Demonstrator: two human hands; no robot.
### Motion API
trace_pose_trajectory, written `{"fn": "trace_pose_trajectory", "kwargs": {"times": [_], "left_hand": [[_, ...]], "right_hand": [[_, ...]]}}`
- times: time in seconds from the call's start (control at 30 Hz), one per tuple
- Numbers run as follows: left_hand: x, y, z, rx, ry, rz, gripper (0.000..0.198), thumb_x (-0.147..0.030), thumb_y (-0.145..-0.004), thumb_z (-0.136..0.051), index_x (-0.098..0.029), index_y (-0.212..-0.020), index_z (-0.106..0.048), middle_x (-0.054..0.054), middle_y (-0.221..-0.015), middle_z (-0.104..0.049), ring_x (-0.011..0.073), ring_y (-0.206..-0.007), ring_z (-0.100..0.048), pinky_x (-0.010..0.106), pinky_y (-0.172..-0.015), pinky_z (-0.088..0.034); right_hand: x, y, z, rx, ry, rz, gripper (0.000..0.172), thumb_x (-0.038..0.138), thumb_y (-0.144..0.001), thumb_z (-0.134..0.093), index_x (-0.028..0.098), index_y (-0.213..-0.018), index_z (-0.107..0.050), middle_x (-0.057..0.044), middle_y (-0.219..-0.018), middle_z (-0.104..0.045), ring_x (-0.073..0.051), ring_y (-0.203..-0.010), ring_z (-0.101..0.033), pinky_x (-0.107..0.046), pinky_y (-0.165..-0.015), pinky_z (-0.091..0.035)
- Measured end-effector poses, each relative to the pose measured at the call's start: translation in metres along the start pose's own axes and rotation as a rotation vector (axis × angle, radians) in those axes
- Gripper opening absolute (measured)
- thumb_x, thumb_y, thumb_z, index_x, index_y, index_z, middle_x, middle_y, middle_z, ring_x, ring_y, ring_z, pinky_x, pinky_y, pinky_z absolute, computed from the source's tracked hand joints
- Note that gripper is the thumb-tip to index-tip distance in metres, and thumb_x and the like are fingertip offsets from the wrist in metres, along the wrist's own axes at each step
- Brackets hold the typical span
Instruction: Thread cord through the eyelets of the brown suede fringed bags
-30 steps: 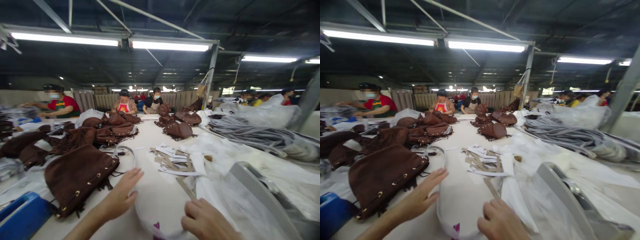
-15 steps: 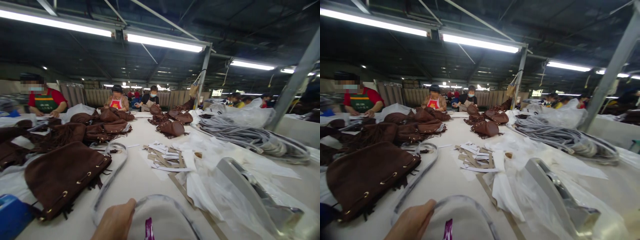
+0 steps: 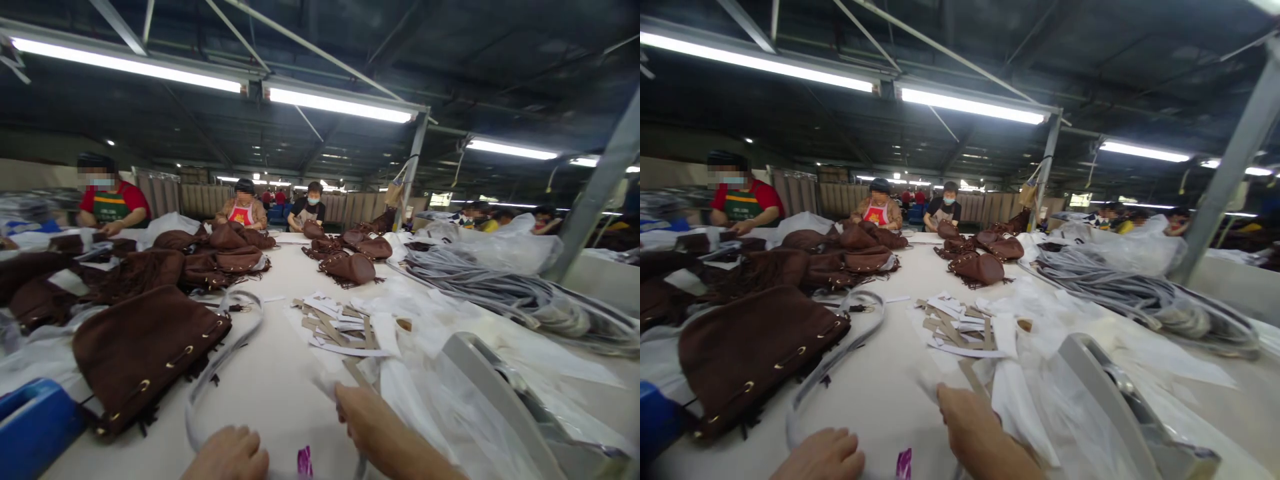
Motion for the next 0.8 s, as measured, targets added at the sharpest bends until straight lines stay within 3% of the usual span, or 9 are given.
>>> {"fn": "trace_pose_trajectory", "kwargs": {"times": [0.07,0.17,0.33,0.4,0.5,0.63,0.7,0.8], "left_hand": [[0.004,-0.010,0.025,0.031,0.062,0.098,0.013,-0.007,-0.080,-0.058,-0.020,-0.081,-0.060,0.004,-0.088,-0.066,0.0237,-0.080,-0.061,0.032,-0.067,-0.042],[0.011,-0.011,0.051,0.076,0.235,0.241,0.017,-0.004,-0.080,-0.053,-0.018,-0.085,-0.062,0.008,-0.098,-0.064,0.0258,-0.093,-0.058,0.038,-0.079,-0.046],[0.000,-0.014,0.084,-0.111,0.714,0.277,0.033,-0.019,-0.086,-0.055,-0.022,-0.118,-0.054,0.004,-0.111,-0.059,0.0171,-0.098,-0.058,0.030,-0.091,-0.046],[-0.006,-0.028,0.085,-0.123,0.646,0.303,0.026,-0.022,-0.086,-0.055,-0.020,-0.112,-0.057,0.006,-0.111,-0.059,0.0199,-0.099,-0.059,0.033,-0.090,-0.048],[-0.020,-0.058,0.070,0.001,0.449,0.273,0.017,-0.021,-0.081,-0.058,-0.016,-0.096,-0.064,0.010,-0.103,-0.064,0.0270,-0.095,-0.062,0.039,-0.084,-0.052],[-0.024,-0.080,0.053,0.051,0.381,0.296,0.023,-0.010,-0.082,-0.045,-0.012,-0.093,-0.065,0.013,-0.095,-0.068,0.0304,-0.088,-0.066,0.045,-0.078,-0.054],[-0.022,-0.080,0.049,0.038,0.382,0.325,0.023,-0.011,-0.083,-0.043,-0.012,-0.093,-0.064,0.013,-0.094,-0.068,0.0306,-0.087,-0.066,0.046,-0.077,-0.054],[-0.022,-0.077,0.049,-0.012,0.399,0.333,0.020,-0.014,-0.086,-0.043,-0.015,-0.093,-0.063,0.010,-0.094,-0.067,0.0285,-0.088,-0.066,0.043,-0.078,-0.054]], "right_hand": [[0.014,-0.008,-0.009,0.019,0.220,0.062,0.021,-0.001,-0.078,-0.054,0.014,-0.085,-0.066,-0.012,-0.088,-0.070,-0.026,-0.086,-0.066,-0.033,-0.068,-0.048],[0.027,-0.015,-0.014,-0.019,0.324,0.128,0.023,-0.003,-0.080,-0.049,0.010,-0.083,-0.068,-0.019,-0.100,-0.066,-0.032,-0.099,-0.059,-0.042,-0.078,-0.044],[0.029,-0.011,-0.019,-0.118,0.545,0.297,0.015,0.004,-0.083,-0.057,0.012,-0.087,-0.069,-0.012,-0.091,-0.066,-0.029,-0.086,-0.059,-0.040,-0.071,-0.044],[0.029,-0.008,-0.019,-0.232,0.612,0.370,0.009,0.008,-0.081,-0.063,0.015,-0.084,-0.068,-0.009,-0.085,-0.066,-0.027,-0.079,-0.059,-0.038,-0.068,-0.043],[0.029,-0.005,-0.018,-0.376,0.614,0.438,0.010,0.009,-0.078,-0.066,0.018,-0.076,-0.065,-0.006,-0.078,-0.064,-0.024,-0.071,-0.058,-0.035,-0.064,-0.042],[0.025,0.003,-0.010,-0.451,0.480,0.389,0.016,0.006,-0.078,-0.061,0.018,-0.087,-0.064,-0.006,-0.080,-0.064,-0.024,-0.072,-0.059,-0.034,-0.063,-0.042],[0.019,0.008,-0.007,-0.380,0.272,0.291,0.011,0.011,-0.084,-0.054,0.018,-0.082,-0.062,-0.007,-0.080,-0.065,-0.022,-0.073,-0.061,-0.032,-0.063,-0.042],[0.005,0.009,-0.021,-0.034,-0.215,0.013,0.038,0.032,-0.094,-0.036,0.019,-0.065,-0.055,-0.004,-0.060,-0.061,-0.017,-0.055,-0.058,-0.027,-0.051,-0.041]]}}
Point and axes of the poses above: each hand's wrist, its own y-axis away from the middle knuckle, its own z-axis out of the back of the hand, x = y × z, the point moved 7 cm from there along -y, towards the middle knuckle
